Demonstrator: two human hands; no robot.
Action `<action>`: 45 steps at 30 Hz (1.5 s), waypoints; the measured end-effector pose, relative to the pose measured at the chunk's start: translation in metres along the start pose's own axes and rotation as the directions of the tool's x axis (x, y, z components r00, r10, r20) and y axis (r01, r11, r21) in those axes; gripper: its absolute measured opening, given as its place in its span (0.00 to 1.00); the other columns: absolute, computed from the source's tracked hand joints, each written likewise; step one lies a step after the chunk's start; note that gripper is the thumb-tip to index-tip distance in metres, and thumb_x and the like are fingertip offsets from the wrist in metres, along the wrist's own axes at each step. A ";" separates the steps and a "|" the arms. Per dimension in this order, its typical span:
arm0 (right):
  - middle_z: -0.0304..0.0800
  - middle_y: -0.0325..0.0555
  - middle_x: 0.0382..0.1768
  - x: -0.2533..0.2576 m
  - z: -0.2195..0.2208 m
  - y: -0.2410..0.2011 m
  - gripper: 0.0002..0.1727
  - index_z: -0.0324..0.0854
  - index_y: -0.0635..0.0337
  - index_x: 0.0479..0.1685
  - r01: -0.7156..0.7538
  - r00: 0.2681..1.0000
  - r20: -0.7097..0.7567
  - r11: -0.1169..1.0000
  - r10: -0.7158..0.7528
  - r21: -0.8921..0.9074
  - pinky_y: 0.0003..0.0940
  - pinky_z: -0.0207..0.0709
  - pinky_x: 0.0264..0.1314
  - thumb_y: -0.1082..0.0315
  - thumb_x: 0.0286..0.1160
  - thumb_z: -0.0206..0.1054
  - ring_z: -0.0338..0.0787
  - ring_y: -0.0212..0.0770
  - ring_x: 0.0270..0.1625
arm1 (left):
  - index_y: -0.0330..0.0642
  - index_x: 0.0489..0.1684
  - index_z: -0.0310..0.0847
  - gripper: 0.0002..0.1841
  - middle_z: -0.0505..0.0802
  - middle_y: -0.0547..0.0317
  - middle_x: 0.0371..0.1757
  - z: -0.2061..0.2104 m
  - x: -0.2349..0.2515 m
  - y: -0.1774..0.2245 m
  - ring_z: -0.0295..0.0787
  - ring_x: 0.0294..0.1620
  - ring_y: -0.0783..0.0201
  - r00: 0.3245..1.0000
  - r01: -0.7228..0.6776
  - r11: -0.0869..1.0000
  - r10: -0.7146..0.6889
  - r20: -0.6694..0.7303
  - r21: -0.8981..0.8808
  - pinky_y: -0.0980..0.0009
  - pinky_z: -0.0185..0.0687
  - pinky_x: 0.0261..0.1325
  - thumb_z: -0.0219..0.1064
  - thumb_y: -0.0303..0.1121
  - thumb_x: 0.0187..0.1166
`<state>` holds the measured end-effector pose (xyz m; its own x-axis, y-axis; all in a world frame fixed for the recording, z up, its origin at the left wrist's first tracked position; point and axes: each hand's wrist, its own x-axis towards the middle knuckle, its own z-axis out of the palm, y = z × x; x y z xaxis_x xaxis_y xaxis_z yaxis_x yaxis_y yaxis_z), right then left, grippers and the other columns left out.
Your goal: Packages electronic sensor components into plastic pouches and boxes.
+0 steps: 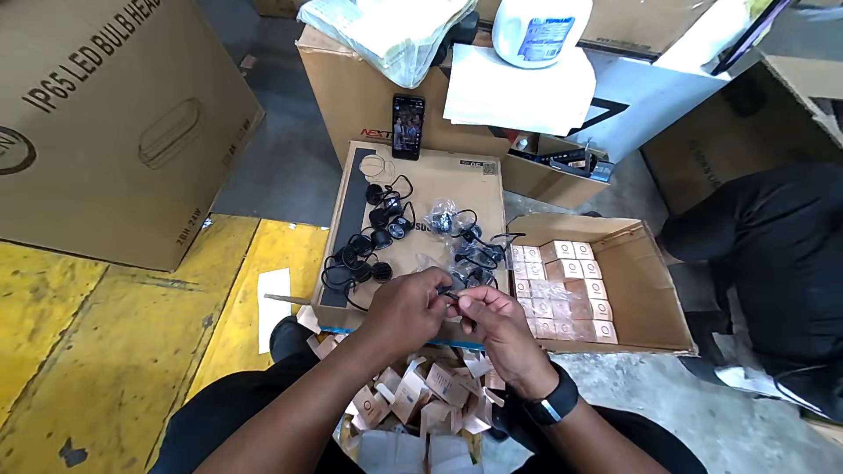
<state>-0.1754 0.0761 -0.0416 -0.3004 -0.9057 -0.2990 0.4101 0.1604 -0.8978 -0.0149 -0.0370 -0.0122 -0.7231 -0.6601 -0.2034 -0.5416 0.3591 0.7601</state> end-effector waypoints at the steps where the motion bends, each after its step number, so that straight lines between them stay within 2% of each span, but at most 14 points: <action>1: 0.93 0.57 0.40 0.000 0.000 0.000 0.07 0.86 0.73 0.45 0.006 1.000 0.009 1.000 -0.006 -0.024 0.26 0.82 0.33 0.77 0.79 0.66 0.88 0.36 0.32 | 0.53 0.56 0.89 0.13 0.91 0.67 0.31 0.002 -0.001 0.000 0.87 0.32 0.67 0.998 -0.051 0.996 0.053 -0.023 0.068 0.59 0.85 0.43 0.64 0.42 0.81; 5: 0.92 0.50 0.34 0.001 0.001 0.001 0.05 0.89 0.70 0.42 0.072 0.997 0.042 0.979 -0.065 -0.190 0.29 0.84 0.37 0.76 0.75 0.70 0.88 0.36 0.32 | 0.49 0.48 0.91 0.12 0.94 0.60 0.39 0.008 -0.004 -0.003 0.92 0.42 0.60 0.971 -0.218 0.939 0.237 -0.042 0.267 0.55 0.86 0.47 0.61 0.37 0.81; 8: 0.92 0.47 0.35 0.002 0.001 0.001 0.04 0.89 0.67 0.41 0.148 0.988 0.081 0.948 -0.130 -0.282 0.32 0.87 0.40 0.74 0.76 0.70 0.90 0.37 0.34 | 0.47 0.39 0.88 0.09 0.93 0.59 0.35 0.014 -0.004 -0.008 0.92 0.40 0.59 0.933 -0.303 0.883 0.351 -0.075 0.359 0.57 0.87 0.43 0.60 0.36 0.80; 11: 0.92 0.47 0.35 0.002 0.003 0.000 0.06 0.85 0.67 0.40 0.232 0.972 0.037 0.920 -0.232 -0.317 0.34 0.89 0.42 0.73 0.80 0.67 0.91 0.39 0.35 | 0.46 0.38 0.88 0.09 0.92 0.58 0.33 0.015 -0.003 -0.009 0.92 0.39 0.57 0.911 -0.332 0.856 0.400 -0.103 0.396 0.57 0.86 0.41 0.60 0.36 0.81; 13: 0.90 0.47 0.42 0.003 0.003 -0.002 0.09 0.85 0.66 0.49 0.233 0.961 -0.041 0.880 -0.274 -0.415 0.33 0.86 0.49 0.72 0.74 0.70 0.90 0.38 0.44 | 0.47 0.40 0.89 0.10 0.92 0.59 0.34 0.014 -0.004 -0.008 0.92 0.39 0.57 0.900 -0.333 0.848 0.416 -0.127 0.413 0.58 0.86 0.41 0.60 0.35 0.80; 15: 0.88 0.48 0.58 0.007 -0.005 -0.005 0.27 0.80 0.64 0.66 0.163 0.980 -0.002 0.806 -0.199 -0.569 0.35 0.83 0.61 0.65 0.65 0.74 0.88 0.39 0.60 | 0.47 0.40 0.89 0.10 0.92 0.59 0.32 0.014 -0.003 -0.009 0.91 0.37 0.58 0.887 -0.331 0.846 0.430 -0.169 0.419 0.59 0.86 0.39 0.59 0.35 0.80; 16: 0.88 0.46 0.58 0.009 -0.009 -0.007 0.29 0.80 0.63 0.67 0.120 0.991 0.028 0.775 -0.131 -0.621 0.35 0.83 0.61 0.61 0.63 0.76 0.88 0.38 0.60 | 0.46 0.40 0.89 0.10 0.92 0.59 0.32 0.013 -0.003 -0.009 0.91 0.36 0.58 0.878 -0.331 0.847 0.438 -0.193 0.417 0.60 0.86 0.38 0.59 0.35 0.80; 19: 0.89 0.36 0.31 0.011 -0.012 -0.006 0.09 0.89 0.55 0.39 0.019 0.998 0.055 0.699 0.030 -0.715 0.31 0.82 0.39 0.60 0.73 0.73 0.87 0.31 0.34 | 0.46 0.38 0.89 0.10 0.92 0.60 0.31 0.014 -0.002 -0.009 0.91 0.35 0.59 0.859 -0.326 0.848 0.450 -0.244 0.419 0.60 0.86 0.36 0.59 0.35 0.80; 22: 0.84 0.33 0.25 0.009 -0.008 -0.005 0.10 0.87 0.51 0.33 0.000 0.998 0.040 0.593 0.054 -0.805 0.36 0.78 0.34 0.59 0.78 0.65 0.83 0.31 0.28 | 0.46 0.39 0.89 0.11 0.93 0.60 0.32 0.014 -0.002 -0.009 0.92 0.37 0.59 0.865 -0.317 0.852 0.439 -0.241 0.417 0.59 0.87 0.38 0.59 0.35 0.81; 24: 0.83 0.32 0.24 0.008 -0.007 -0.008 0.10 0.87 0.51 0.32 0.029 0.998 0.058 0.615 0.027 -0.788 0.33 0.76 0.32 0.60 0.77 0.64 0.81 0.29 0.27 | 0.46 0.39 0.89 0.11 0.93 0.60 0.33 0.014 -0.003 -0.010 0.92 0.37 0.59 0.868 -0.314 0.856 0.434 -0.240 0.411 0.59 0.87 0.38 0.59 0.35 0.80; 27: 0.81 0.32 0.20 0.007 -0.007 -0.014 0.11 0.86 0.53 0.27 0.067 0.993 0.113 0.738 0.014 -0.671 0.25 0.72 0.28 0.62 0.77 0.67 0.79 0.26 0.24 | 0.47 0.42 0.90 0.11 0.93 0.61 0.33 0.015 -0.004 -0.009 0.92 0.36 0.60 0.891 -0.290 0.883 0.390 -0.233 0.369 0.60 0.87 0.38 0.60 0.35 0.79; 35: 0.79 0.31 0.19 0.008 -0.010 -0.015 0.12 0.84 0.52 0.25 0.063 0.991 0.130 0.753 0.030 -0.655 0.26 0.69 0.26 0.61 0.77 0.67 0.76 0.27 0.22 | 0.49 0.51 0.91 0.14 0.94 0.62 0.36 0.012 -0.005 -0.005 0.90 0.37 0.63 0.931 -0.277 0.930 0.322 -0.173 0.243 0.61 0.87 0.43 0.59 0.35 0.79; 41: 0.78 0.34 0.23 0.008 -0.008 -0.011 0.10 0.80 0.54 0.34 -0.015 0.982 0.136 0.763 0.134 -0.647 0.26 0.73 0.30 0.62 0.84 0.61 0.78 0.29 0.25 | 0.51 0.56 0.90 0.15 0.88 0.66 0.27 0.006 -0.005 -0.001 0.82 0.27 0.68 0.972 -0.167 0.983 0.178 -0.154 0.082 0.64 0.82 0.37 0.60 0.36 0.78; 45: 0.92 0.46 0.38 0.009 -0.006 -0.008 0.21 0.80 0.61 0.50 -0.128 0.962 0.162 0.889 0.219 -0.440 0.37 0.88 0.41 0.55 0.95 0.46 0.93 0.41 0.38 | 0.51 0.53 0.90 0.14 0.85 0.70 0.23 0.003 -0.004 -0.001 0.79 0.24 0.72 0.972 -0.111 0.994 0.110 -0.209 0.006 0.66 0.80 0.33 0.60 0.37 0.77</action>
<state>-0.1867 0.0692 -0.0393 -0.0596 -0.8999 -0.4320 0.0244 0.4314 -0.9018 -0.0127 -0.0325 -0.0139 -0.6726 -0.7399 0.0149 -0.4605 0.4342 0.7742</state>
